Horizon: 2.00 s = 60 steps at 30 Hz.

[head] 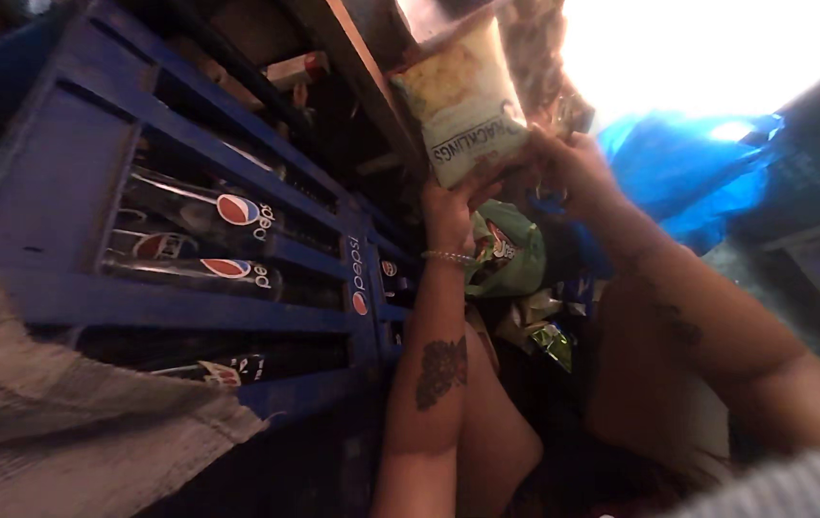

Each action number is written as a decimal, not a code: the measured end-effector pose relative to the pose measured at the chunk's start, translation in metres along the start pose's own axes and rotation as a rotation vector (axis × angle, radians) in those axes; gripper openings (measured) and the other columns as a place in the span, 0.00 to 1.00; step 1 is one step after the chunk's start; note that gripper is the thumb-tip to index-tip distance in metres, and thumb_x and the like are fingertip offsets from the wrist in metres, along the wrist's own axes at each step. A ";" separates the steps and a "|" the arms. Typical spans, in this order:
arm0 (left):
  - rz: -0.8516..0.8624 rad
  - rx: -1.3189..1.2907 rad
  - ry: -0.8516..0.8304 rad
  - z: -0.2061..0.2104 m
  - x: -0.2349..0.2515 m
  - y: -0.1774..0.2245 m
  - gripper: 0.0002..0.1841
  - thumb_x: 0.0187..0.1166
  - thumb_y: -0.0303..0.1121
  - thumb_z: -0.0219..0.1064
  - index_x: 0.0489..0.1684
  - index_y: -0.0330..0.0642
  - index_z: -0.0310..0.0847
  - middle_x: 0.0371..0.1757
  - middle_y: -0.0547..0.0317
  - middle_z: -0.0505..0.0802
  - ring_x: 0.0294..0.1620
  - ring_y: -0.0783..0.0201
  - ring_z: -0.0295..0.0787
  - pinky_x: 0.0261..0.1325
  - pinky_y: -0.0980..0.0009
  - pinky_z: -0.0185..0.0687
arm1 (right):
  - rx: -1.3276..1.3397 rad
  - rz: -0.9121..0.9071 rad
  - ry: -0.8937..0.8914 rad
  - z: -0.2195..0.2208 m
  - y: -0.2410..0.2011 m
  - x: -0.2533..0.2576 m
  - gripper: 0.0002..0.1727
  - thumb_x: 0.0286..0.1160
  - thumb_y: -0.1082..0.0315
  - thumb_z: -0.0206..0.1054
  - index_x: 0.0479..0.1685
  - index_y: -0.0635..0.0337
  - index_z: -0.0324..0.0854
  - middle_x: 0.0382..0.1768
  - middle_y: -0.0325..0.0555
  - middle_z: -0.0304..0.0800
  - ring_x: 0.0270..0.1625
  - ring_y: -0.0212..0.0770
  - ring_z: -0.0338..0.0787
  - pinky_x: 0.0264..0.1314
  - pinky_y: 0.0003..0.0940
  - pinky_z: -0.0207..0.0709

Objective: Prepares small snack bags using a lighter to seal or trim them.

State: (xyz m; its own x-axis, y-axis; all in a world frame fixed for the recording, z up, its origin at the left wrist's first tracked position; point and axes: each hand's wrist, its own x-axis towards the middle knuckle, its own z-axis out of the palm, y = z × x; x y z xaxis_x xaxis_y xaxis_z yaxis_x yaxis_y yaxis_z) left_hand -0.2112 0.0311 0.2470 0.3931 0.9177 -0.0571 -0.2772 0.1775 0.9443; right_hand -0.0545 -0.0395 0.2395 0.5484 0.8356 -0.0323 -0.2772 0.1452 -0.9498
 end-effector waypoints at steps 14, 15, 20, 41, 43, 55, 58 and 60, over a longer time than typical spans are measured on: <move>-0.153 -0.226 -0.186 -0.011 0.004 0.005 0.28 0.94 0.55 0.41 0.81 0.48 0.65 0.65 0.47 0.88 0.59 0.49 0.91 0.55 0.51 0.92 | -0.201 -0.451 -0.104 -0.014 -0.007 0.004 0.01 0.80 0.72 0.68 0.40 0.59 0.83 0.31 0.33 0.90 0.32 0.27 0.88 0.40 0.26 0.86; -0.169 -0.230 -0.188 -0.013 0.005 0.005 0.29 0.92 0.58 0.41 0.80 0.50 0.68 0.65 0.48 0.88 0.60 0.50 0.91 0.56 0.50 0.92 | -0.277 -0.495 -0.150 -0.017 -0.010 0.003 0.01 0.79 0.72 0.68 0.41 0.58 0.82 0.31 0.30 0.89 0.33 0.24 0.88 0.41 0.24 0.85; -0.220 -0.214 -0.040 -0.014 0.010 -0.004 0.22 0.91 0.48 0.55 0.73 0.45 0.73 0.60 0.50 0.90 0.60 0.54 0.89 0.63 0.51 0.88 | -0.387 -0.493 -0.221 -0.017 -0.009 -0.001 0.01 0.79 0.71 0.68 0.40 0.58 0.83 0.32 0.28 0.88 0.33 0.19 0.86 0.42 0.20 0.83; -0.146 -0.120 -0.089 -0.005 0.000 0.000 0.31 0.81 0.21 0.65 0.83 0.45 0.58 0.62 0.48 0.87 0.53 0.54 0.92 0.53 0.59 0.93 | -0.064 -0.266 0.018 -0.007 0.000 0.004 0.05 0.85 0.70 0.64 0.40 0.60 0.80 0.27 0.36 0.88 0.28 0.30 0.87 0.36 0.27 0.86; -0.125 -0.080 -0.012 -0.001 0.000 0.001 0.30 0.83 0.25 0.65 0.84 0.46 0.58 0.63 0.48 0.86 0.50 0.55 0.93 0.48 0.61 0.94 | -0.055 -0.266 0.013 -0.005 0.001 0.003 0.04 0.84 0.71 0.64 0.40 0.60 0.80 0.28 0.36 0.89 0.28 0.30 0.87 0.36 0.27 0.86; 0.010 -0.032 0.027 -0.001 0.002 -0.003 0.42 0.75 0.18 0.71 0.89 0.43 0.50 0.65 0.42 0.85 0.49 0.51 0.94 0.51 0.58 0.95 | 0.169 -0.054 0.032 0.001 0.000 -0.002 0.10 0.91 0.64 0.58 0.49 0.61 0.79 0.32 0.40 0.90 0.30 0.31 0.89 0.36 0.27 0.86; 0.078 -0.070 0.100 -0.001 0.004 -0.003 0.41 0.75 0.16 0.70 0.87 0.42 0.51 0.63 0.42 0.85 0.47 0.52 0.95 0.48 0.59 0.96 | 0.488 0.317 0.150 0.007 0.006 -0.002 0.17 0.94 0.53 0.52 0.61 0.58 0.70 0.38 0.46 0.92 0.36 0.40 0.94 0.45 0.38 0.91; 0.108 -0.078 0.135 -0.003 0.006 -0.003 0.41 0.74 0.15 0.70 0.88 0.41 0.50 0.64 0.40 0.85 0.47 0.52 0.95 0.47 0.59 0.96 | 0.550 0.469 0.094 0.010 0.013 -0.006 0.19 0.93 0.53 0.52 0.65 0.58 0.67 0.47 0.52 0.90 0.45 0.47 0.94 0.51 0.46 0.90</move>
State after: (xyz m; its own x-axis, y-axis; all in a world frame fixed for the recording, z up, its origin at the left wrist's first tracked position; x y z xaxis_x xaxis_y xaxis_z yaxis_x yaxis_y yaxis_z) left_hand -0.2105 0.0370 0.2429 0.2375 0.9714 -0.0045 -0.3808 0.0974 0.9195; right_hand -0.0689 -0.0378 0.2308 0.3328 0.8300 -0.4475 -0.8426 0.0486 -0.5363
